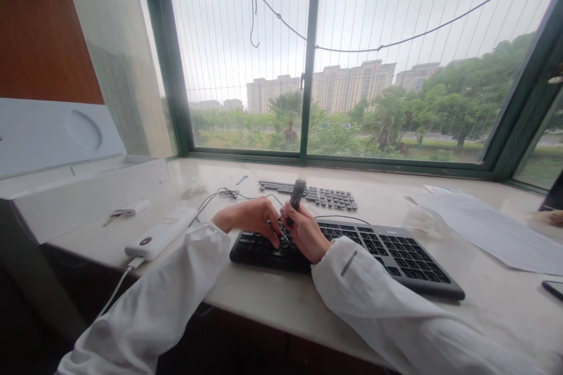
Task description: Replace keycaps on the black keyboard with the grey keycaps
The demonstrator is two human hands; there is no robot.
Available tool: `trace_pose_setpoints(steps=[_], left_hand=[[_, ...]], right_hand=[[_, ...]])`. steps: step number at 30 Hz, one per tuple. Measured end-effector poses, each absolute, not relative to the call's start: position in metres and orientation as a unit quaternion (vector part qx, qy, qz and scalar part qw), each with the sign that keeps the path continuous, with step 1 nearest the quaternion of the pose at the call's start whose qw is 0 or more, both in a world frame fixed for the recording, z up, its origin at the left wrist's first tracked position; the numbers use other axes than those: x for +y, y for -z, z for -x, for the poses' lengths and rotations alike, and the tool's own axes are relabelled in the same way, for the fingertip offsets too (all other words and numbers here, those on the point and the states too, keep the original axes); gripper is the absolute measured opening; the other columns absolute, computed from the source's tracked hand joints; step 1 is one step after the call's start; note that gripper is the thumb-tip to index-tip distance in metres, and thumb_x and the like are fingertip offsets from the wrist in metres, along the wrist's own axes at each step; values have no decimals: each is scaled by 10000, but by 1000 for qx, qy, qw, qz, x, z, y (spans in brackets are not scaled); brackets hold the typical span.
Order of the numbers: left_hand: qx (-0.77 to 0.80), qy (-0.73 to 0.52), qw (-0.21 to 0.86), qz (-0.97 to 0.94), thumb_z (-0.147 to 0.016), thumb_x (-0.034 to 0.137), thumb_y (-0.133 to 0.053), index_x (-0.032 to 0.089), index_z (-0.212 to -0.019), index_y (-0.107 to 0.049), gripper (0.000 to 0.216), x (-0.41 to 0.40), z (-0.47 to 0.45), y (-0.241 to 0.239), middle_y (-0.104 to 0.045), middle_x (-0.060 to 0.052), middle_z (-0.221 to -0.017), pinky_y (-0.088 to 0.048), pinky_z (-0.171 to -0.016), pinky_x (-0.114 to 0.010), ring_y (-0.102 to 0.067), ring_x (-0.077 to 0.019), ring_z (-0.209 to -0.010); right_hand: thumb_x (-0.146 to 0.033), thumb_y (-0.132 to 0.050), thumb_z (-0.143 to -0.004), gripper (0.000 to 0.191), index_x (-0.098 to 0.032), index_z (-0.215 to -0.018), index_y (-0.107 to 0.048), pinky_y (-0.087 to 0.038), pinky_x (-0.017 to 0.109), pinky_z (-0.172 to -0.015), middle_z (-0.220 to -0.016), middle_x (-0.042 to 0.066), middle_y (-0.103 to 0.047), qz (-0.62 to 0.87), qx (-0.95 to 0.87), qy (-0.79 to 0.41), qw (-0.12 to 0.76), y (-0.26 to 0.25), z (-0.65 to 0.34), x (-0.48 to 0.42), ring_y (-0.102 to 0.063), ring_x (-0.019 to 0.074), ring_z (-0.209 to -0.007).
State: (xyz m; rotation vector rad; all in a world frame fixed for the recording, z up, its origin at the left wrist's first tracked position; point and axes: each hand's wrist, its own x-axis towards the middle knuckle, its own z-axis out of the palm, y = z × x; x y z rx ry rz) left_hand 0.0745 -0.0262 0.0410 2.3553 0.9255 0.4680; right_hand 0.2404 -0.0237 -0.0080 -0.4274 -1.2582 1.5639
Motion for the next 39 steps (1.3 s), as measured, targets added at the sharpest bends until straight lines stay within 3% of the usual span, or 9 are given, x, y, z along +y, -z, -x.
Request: trace_pose_setpoints(steps=[15,28,33,39], left_hand=[[343,-156,269,-886,-699,310,-774,140,-883,-790,251,-17,-69,-36,-750,-68,-758,-498,-638,-254,-667,-175,-688],[345,-141,180,-910,-726,314,-743,146,-867,-793,225,-19,-71,-40,-717,-31,-660,-376,-518,-209,-509,-89,-533],[338,-140,189,-911,-726,279,-734,154,-879,-793,206,-21,-72,-41,-732,-47,-700,-422,-552,-211,-572,-110,-567],[405,-157,270,-859,-668,347,-781,153,-836,-794,257,-18,-71,-36,-748,-49,-739,-443,-594,-204,-632,-132,-632]], right_hand=[[-519,-601,-790,298,-230,-813,-533,-391,299,-651,-742,4,-493,238,-595,-560,526,9,-236,-30,-439,177,-717],[-500,-575,-823,285,-218,-812,-536,-374,303,-761,-801,6,-519,261,-626,-530,510,-3,-241,-43,-453,187,-812],[-502,-595,-812,285,-222,-832,-543,-372,308,-787,-814,11,-523,259,-625,-529,513,-4,-241,-45,-452,193,-832],[-525,-621,-776,310,-231,-819,-531,-389,300,-681,-751,7,-495,227,-574,-581,531,9,-237,-34,-441,178,-731]])
